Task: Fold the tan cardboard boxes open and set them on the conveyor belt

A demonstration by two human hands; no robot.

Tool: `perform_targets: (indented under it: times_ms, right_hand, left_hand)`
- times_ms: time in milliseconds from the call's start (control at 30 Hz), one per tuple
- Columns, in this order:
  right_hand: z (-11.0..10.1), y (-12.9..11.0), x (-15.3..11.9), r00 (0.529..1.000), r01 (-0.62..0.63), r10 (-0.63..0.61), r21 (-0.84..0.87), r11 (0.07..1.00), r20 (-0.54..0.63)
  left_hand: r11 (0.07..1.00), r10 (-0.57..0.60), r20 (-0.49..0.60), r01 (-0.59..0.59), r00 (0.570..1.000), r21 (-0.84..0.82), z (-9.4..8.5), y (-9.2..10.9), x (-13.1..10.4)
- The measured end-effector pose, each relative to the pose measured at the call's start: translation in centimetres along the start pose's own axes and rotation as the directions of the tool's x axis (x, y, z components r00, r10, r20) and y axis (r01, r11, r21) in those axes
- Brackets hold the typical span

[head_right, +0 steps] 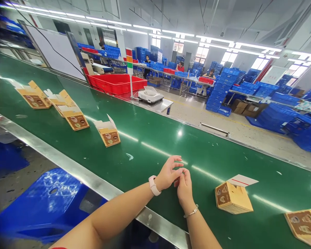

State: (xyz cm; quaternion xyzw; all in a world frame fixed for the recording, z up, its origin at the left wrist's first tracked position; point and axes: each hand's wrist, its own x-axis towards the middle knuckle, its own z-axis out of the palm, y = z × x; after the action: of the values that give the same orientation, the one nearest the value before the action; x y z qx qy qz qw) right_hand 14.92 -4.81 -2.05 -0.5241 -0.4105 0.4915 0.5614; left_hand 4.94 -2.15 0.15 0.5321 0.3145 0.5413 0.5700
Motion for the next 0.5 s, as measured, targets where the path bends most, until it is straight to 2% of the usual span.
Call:
perform_targets:
  times_ms: [100, 200, 333, 500]
  right_hand:
    - [0.3, 0.1, -0.2, 1.0, -0.012, 0.014, 0.064, 0.998, -0.026]
    - [0.5, 0.0, -0.2, 0.993, 0.072, -0.064, 0.076, 0.995, -0.097]
    - [0.3, -0.4, -0.2, 0.969, 0.185, -0.193, -0.065, 0.981, -0.154]
    - [0.1, -1.2, -0.2, 0.957, 0.227, -0.243, -0.114, 0.967, -0.158]
  left_hand:
    - [0.995, 0.075, 0.056, -0.079, 0.996, 0.065, 0.2, 0.1, -0.6]
    - [0.968, 0.106, 0.032, -0.11, 0.994, 0.225, 0.2, 0.6, -0.8]
    - [0.947, -0.037, -0.002, 0.035, 0.999, 0.318, -0.2, 1.6, -0.4]
    - [0.931, -0.153, -0.03, 0.154, 0.988, 0.332, -0.8, 1.6, 0.6]
